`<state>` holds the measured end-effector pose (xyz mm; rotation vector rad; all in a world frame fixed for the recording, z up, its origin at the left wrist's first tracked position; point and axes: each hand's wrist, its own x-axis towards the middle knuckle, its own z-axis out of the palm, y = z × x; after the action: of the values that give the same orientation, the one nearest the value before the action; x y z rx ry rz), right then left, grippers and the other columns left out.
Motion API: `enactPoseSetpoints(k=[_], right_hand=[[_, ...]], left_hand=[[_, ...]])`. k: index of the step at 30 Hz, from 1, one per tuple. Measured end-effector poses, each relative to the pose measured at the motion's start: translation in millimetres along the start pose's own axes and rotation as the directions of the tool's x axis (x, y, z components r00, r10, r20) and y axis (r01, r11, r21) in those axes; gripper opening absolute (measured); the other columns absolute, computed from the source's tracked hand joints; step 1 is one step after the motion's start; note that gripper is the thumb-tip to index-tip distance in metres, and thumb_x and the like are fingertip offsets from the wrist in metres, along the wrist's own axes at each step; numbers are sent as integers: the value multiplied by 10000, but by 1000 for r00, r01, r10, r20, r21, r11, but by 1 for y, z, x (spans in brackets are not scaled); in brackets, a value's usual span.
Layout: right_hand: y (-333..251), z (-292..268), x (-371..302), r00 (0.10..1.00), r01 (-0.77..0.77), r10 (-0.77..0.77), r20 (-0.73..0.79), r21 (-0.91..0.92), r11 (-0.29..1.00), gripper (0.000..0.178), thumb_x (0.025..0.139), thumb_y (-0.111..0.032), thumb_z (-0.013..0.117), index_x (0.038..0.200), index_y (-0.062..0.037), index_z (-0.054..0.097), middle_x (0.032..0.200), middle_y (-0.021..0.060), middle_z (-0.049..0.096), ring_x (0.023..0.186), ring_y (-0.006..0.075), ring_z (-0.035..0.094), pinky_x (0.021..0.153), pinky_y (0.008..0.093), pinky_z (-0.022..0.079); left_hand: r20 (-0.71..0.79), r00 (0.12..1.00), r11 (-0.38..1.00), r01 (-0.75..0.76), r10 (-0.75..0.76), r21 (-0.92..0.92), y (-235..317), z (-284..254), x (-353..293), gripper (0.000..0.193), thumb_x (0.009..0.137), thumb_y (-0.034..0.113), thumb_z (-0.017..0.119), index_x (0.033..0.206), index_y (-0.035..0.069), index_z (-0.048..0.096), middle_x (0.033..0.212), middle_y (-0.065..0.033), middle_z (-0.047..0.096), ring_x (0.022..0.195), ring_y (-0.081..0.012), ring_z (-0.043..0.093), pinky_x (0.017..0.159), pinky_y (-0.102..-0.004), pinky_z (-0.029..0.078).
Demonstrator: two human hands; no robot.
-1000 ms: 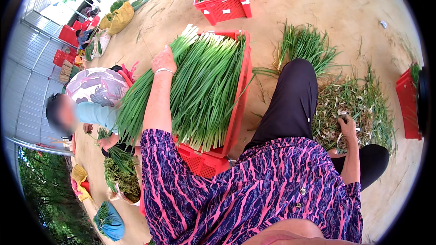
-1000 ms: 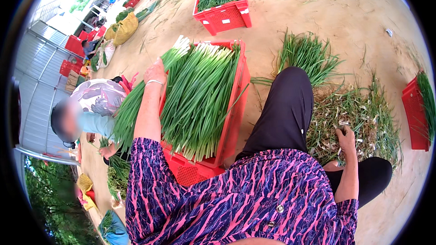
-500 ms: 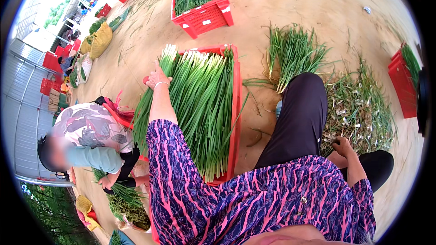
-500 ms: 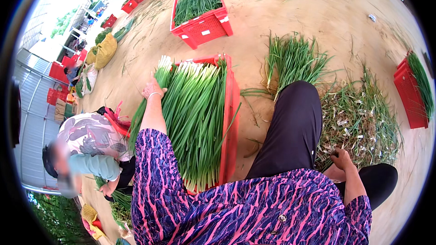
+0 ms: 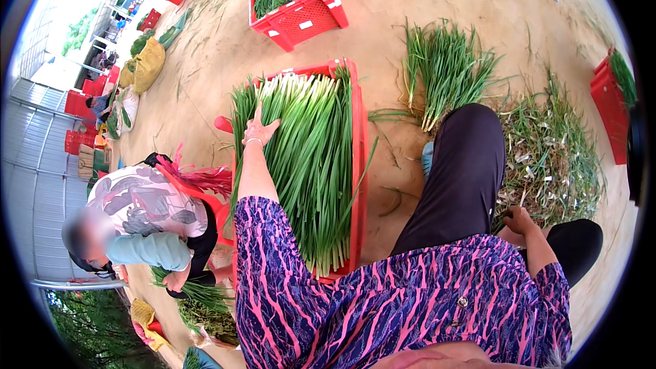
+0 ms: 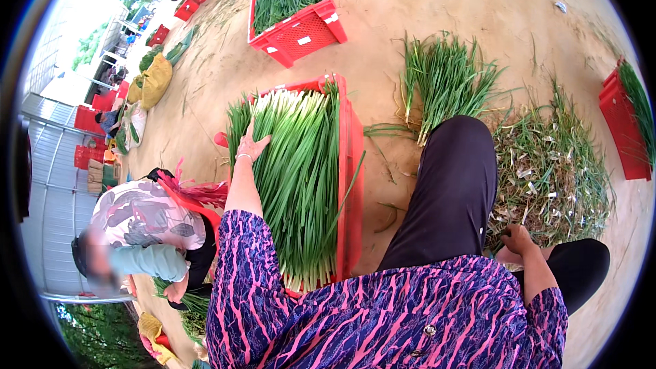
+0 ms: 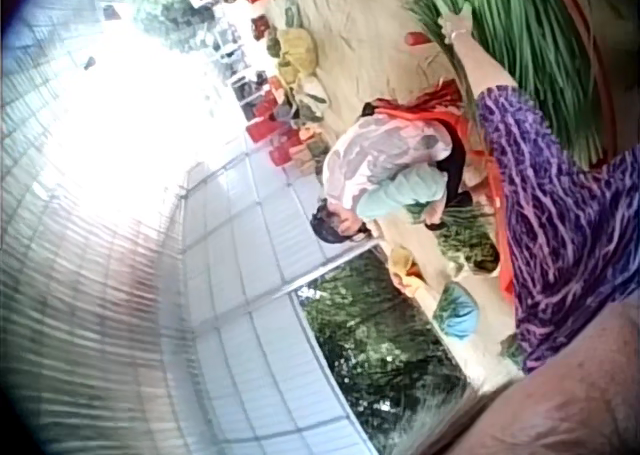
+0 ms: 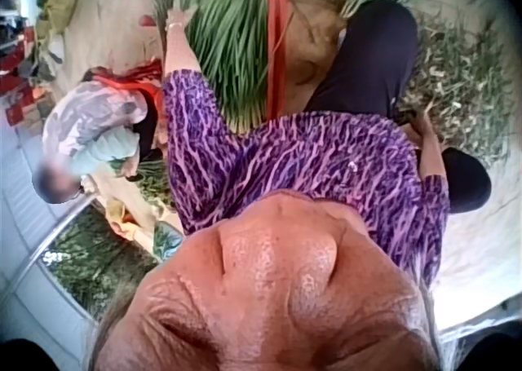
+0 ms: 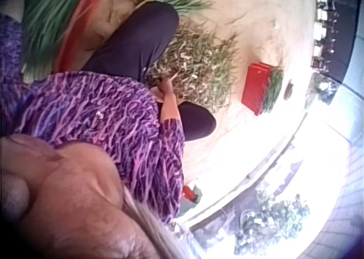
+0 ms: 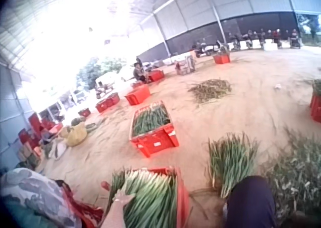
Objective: The person sits on the ground and sorts through bundles of green onions, picking off dry or damaged leaves by hand and placing the cleaned stalks into a red crate.
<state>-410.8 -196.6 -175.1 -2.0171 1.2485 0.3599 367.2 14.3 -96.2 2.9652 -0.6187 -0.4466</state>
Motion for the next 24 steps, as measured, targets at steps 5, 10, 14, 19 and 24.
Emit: enactPoseSetpoints(k=[5, 10, 14, 19, 24], right_hand=[[0, 7, 14, 999, 51, -51, 17, -33, 998, 264, 735, -193, 611, 898, 3, 681, 841, 229, 670, 819, 381, 654, 746, 430, 522], [14, 15, 8, 997, 23, -23, -76, -6, 1000, 199, 737, -182, 602, 808, -10, 674, 800, 222, 659, 785, 395, 639, 734, 459, 510], [-2, 16, 16, 998, 63, -62, -28, 48, 997, 206, 743, -180, 614, 848, -15, 679, 826, 224, 656, 816, 397, 633, 747, 455, 507], [10, 16, 3, 999, -5, 8, -43, 52, 999, 209, 736, -179, 626, 864, -21, 679, 833, 228, 656, 824, 397, 633, 742, 443, 508], [5, 10, 2, 1000, -10, 9, 14, 69, 998, 224, 732, -183, 628, 869, -12, 671, 842, 236, 655, 824, 400, 635, 745, 446, 508]], left_hand=[[35, 999, 998, 13, -11, -58, -18, 13, 0, 853, 784, 504, 614, 1474, 466, 115, 1355, -188, 490, 1215, -385, 502, 947, -605, 387], [33, 994, 994, 107, -106, -18, 27, 24, -26, 787, 831, 470, 585, 1478, 449, 137, 1314, -218, 521, 1206, -391, 509, 972, -549, 404], [5, 999, 984, -42, 43, -172, -40, 28, 14, 822, 794, 398, 629, 1494, 314, 208, 1241, -195, 597, 1148, -349, 568, 992, -406, 425], [213, 972, 849, 30, 98, -528, -12, 25, 13, 872, 759, 238, 687, 1503, 155, 238, 1246, -130, 606, 1129, -233, 575, 965, -317, 430], [422, 906, 934, 124, 30, -334, 6, -32, 11, 1145, 692, 398, 780, 1493, -20, 77, 1482, -216, 334, 1367, -296, 331, 1110, -393, 270]])
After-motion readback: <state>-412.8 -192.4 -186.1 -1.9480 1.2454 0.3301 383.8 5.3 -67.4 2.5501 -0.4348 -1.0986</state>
